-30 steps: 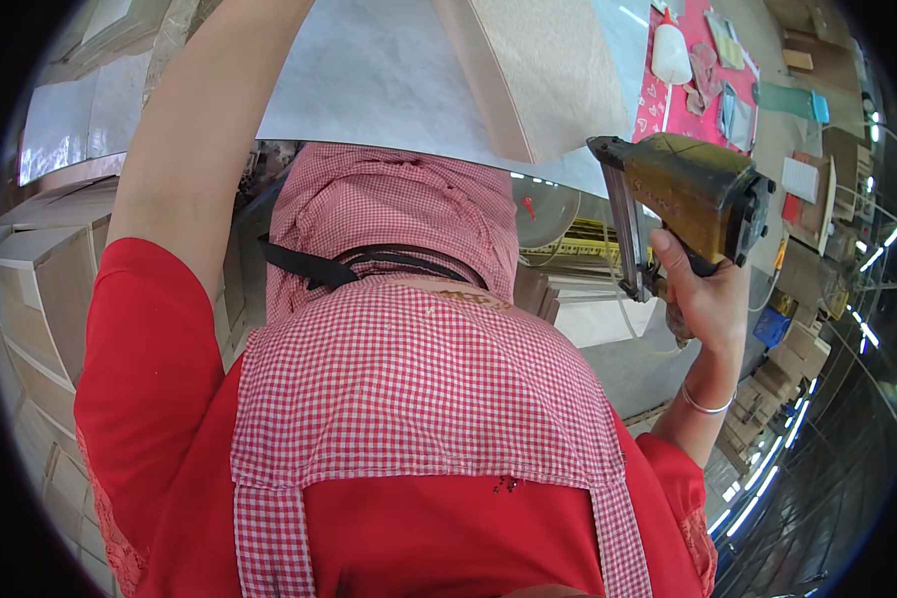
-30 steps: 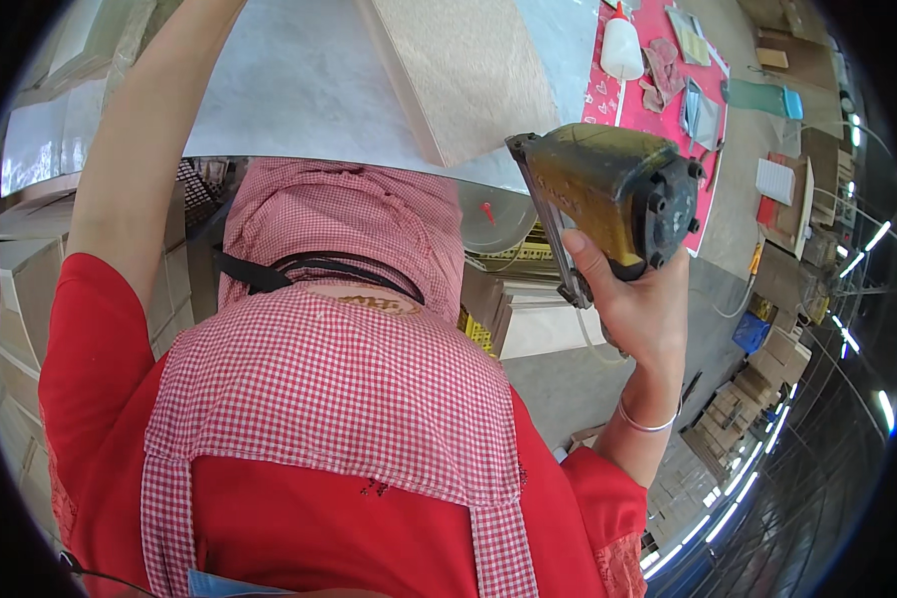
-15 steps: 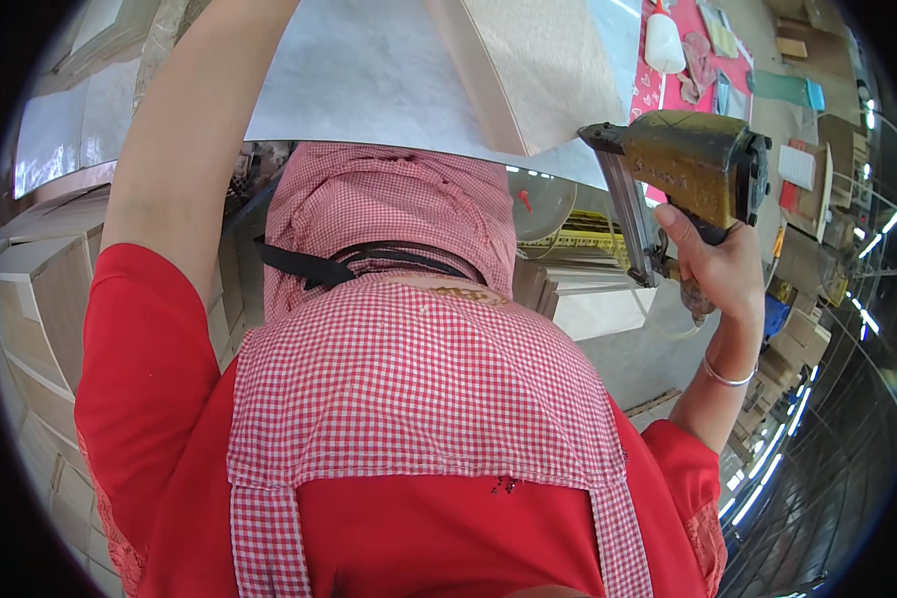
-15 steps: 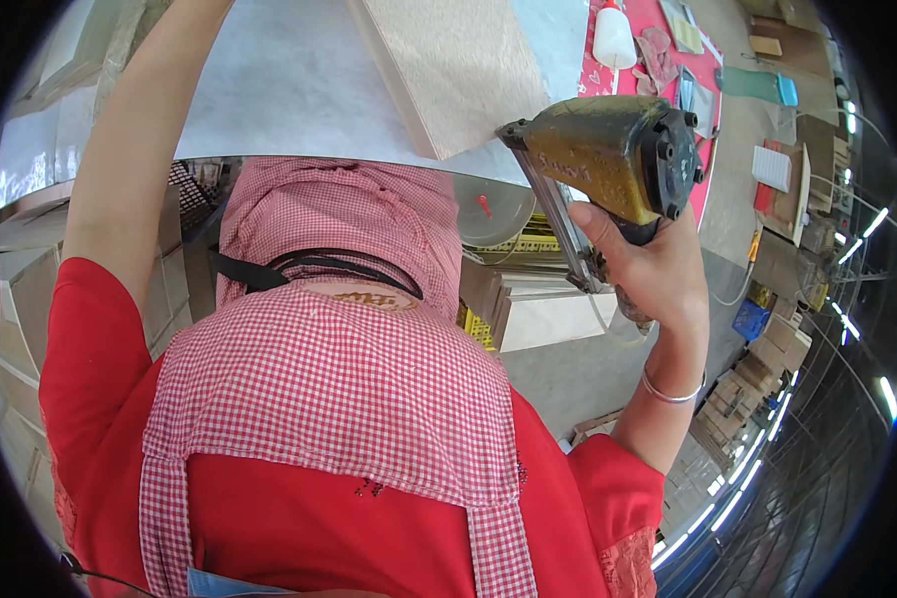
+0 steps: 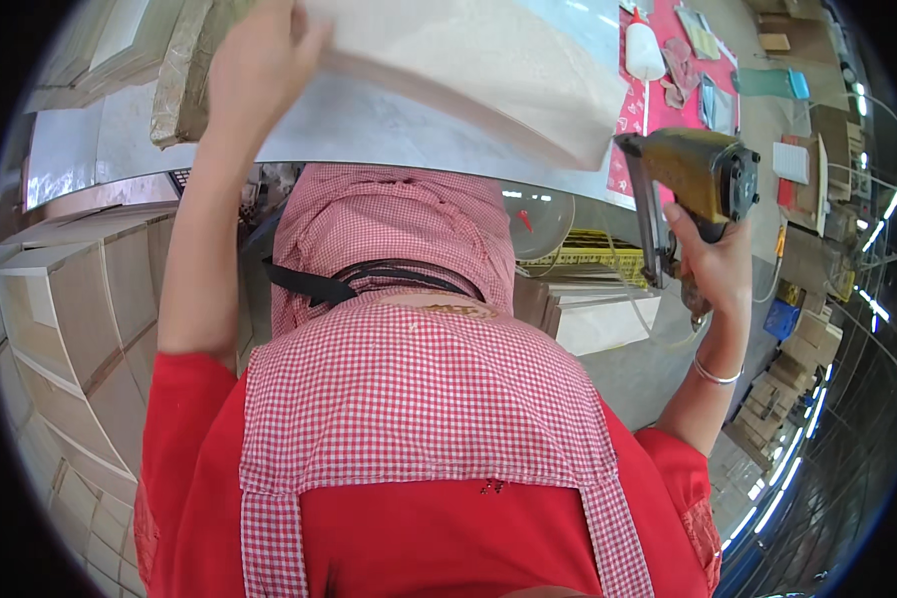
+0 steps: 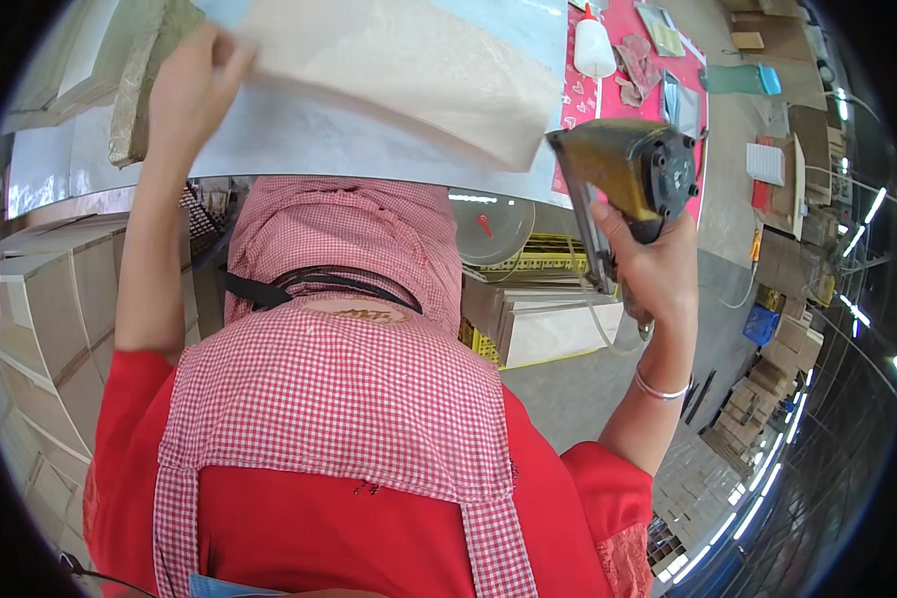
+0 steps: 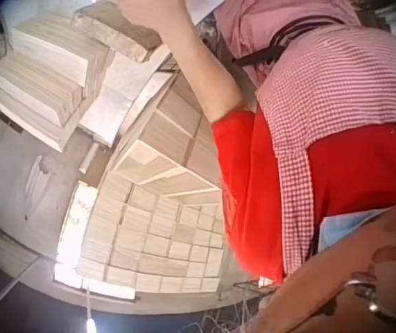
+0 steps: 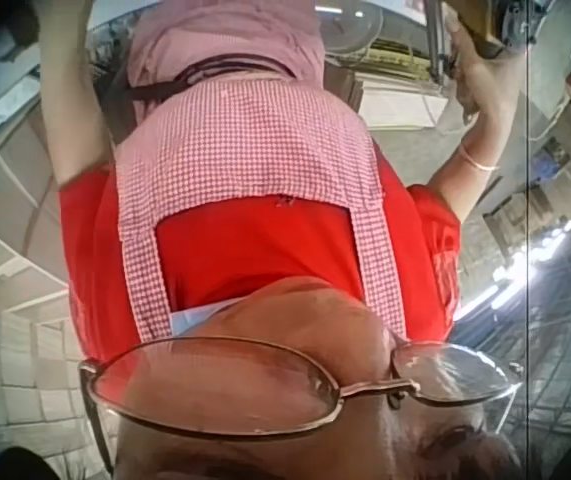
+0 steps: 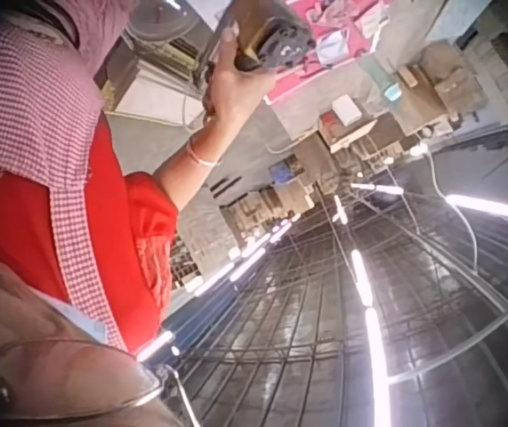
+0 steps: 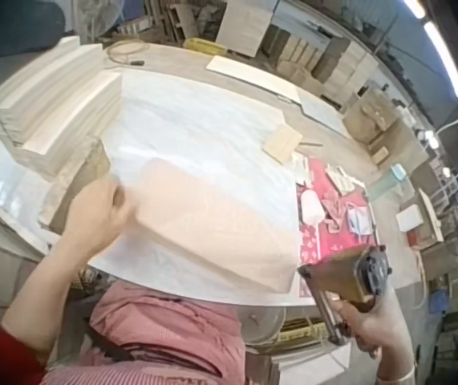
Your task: Assemble wooden boxes by applying glue and using a pneumatic stapler.
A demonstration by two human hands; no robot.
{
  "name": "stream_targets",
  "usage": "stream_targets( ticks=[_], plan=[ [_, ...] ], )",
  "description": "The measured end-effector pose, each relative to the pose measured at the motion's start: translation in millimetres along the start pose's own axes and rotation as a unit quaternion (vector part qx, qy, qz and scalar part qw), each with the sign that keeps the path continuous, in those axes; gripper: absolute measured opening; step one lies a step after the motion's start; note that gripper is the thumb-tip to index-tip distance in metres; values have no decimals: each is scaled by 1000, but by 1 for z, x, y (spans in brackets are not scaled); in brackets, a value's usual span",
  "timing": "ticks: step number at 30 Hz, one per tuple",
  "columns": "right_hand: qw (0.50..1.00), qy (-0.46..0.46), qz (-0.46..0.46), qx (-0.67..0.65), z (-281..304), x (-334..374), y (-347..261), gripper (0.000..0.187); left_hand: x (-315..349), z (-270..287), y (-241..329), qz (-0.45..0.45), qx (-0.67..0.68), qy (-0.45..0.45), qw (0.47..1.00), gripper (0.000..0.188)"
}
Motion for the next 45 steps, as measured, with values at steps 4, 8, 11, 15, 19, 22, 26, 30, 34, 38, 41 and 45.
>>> stream_targets(
  ticks=[4,8,11,15,19,22,26,30,34,38,41,45],
  plan=[
    [1000,14,-19,-4,13,-8,17,23,44,50,57,-14,-118,-76,990,40],
    [999,13,-14,-28,16,5,14,24,35,30,121,-222,-15,-77,972,44],
    [1000,7,-21,-11,16,11,14,24,21,-19,165,-413,-91,148,894,48],
    [999,6,-21,-27,8,18,11,24,-1,-71,204,-372,-151,-62,914,57],
    [999,-5,-25,-31,9,20,14,23,-12,-78,212,-351,-40,-248,902,62],
    [999,-13,-28,-30,7,21,13,23,-11,-76,213,-338,-28,-275,899,63],
    [999,-14,-29,-37,5,20,9,23,-11,-76,212,-333,-23,-271,903,61],
    [998,-17,-43,-41,3,21,10,23,-11,-74,211,-334,-26,-273,902,61],
    [996,-11,-64,-56,-4,27,14,21,-19,-63,213,-339,-20,-310,888,62],
    [995,4,-70,-65,-9,32,15,21,-30,-52,217,-326,-9,-400,856,71],
    [997,11,-61,-48,-11,33,12,21,-20,-62,213,-319,-18,-416,851,78],
    [998,-9,-52,35,-10,25,0,24,16,-71,192,-294,-186,-75,935,86]
  ],
)
Point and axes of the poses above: each hand's wrist, its own x-axis away from the middle knuckle, its own z-axis out of the back of the hand, y = z × x, the point moved 1 cm from there along -x, towards the middle knuckle, and after that the axes turned 3 degrees about z, right-handed, at the moved point
